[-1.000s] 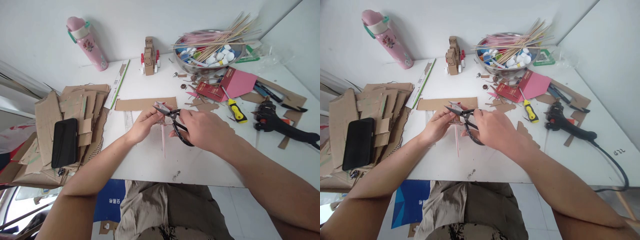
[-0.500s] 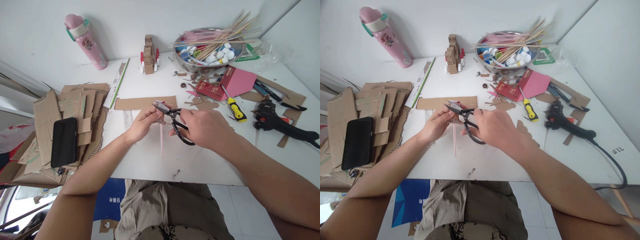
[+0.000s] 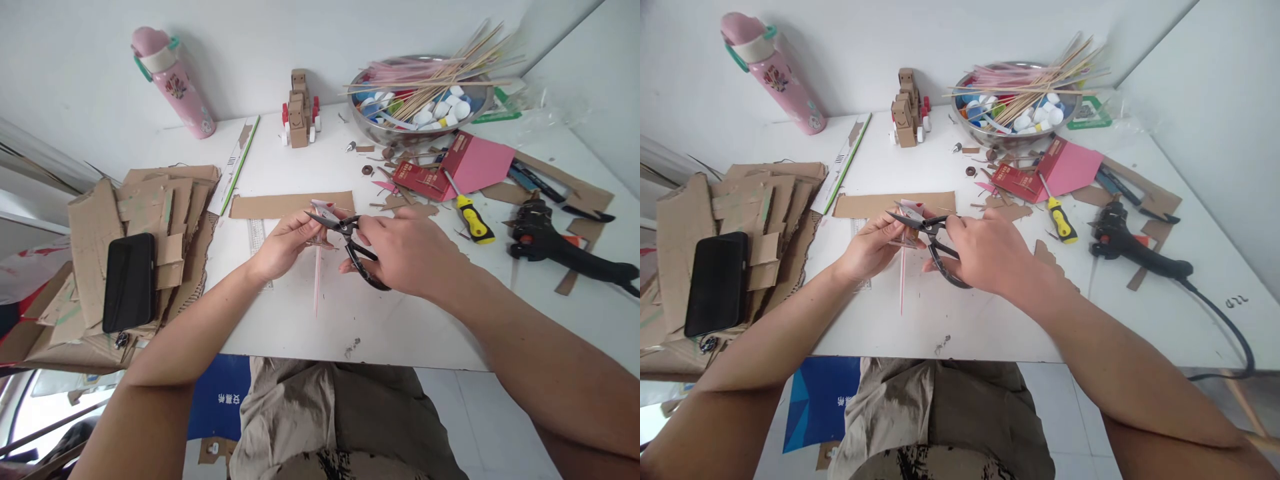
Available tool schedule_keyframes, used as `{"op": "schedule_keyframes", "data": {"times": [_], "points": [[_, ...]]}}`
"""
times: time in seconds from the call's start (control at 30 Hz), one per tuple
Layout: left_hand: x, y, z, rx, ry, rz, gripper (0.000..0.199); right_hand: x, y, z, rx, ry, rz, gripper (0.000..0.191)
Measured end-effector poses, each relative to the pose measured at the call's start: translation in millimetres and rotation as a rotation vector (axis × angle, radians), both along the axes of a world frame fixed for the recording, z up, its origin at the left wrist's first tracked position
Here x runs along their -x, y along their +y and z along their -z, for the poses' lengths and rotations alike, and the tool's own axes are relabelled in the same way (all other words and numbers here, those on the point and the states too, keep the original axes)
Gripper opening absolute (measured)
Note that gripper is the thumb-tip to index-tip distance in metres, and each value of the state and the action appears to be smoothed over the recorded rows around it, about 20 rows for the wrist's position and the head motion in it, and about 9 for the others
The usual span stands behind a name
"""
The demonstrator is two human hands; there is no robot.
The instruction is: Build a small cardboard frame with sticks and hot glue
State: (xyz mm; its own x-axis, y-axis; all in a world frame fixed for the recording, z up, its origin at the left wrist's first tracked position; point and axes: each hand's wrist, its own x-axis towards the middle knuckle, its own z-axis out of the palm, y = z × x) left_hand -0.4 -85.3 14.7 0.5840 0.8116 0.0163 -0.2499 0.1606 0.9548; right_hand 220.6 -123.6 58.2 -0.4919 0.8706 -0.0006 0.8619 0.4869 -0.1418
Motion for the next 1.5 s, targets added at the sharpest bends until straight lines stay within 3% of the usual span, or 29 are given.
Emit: {"op": "schedule_keyframes", "data": {"times": [0.23, 0.4, 0.7, 1.13, 1.3, 1.4, 1.5], "points": [[1, 2, 5.4, -0.011, -0.031, 0.011, 0.047, -2, 0, 2.3, 0.01, 0.043, -0.004, 0.069], [2, 3, 4.7, -0.014, -0.006, 0.014, 0.038, -3, 0, -0.9, 0.152, 0.102, 0.053, 0.059], [1, 1, -2.9, -0.033, -0.01, 0.031, 0.044, 4, -2, -9.0, 0.216, 0.102, 0.1, 0.036], [1, 3, 2.9, -0.062, -0.071, 0.048, 0.049, 4, -4, 0.0, 0.025, 0.048, 0.064, 0.035], [3, 6, 5.6, -0.074, -0.021, 0.032, 0.049, -9, 8, -0.8, 0.01, 0.197, 0.266, 0.033], [5, 8, 8.2, -0.093, 0.02, -0.039, 0.046, -29, 22, 0.5, -0.1, 0.176, 0.452, 0.052], [6, 9, 11.2, -0.107, 0.057, -0.136, 0.045, -43, 34, 4.9, -0.096, 0.08, 0.548, 0.065]]}}
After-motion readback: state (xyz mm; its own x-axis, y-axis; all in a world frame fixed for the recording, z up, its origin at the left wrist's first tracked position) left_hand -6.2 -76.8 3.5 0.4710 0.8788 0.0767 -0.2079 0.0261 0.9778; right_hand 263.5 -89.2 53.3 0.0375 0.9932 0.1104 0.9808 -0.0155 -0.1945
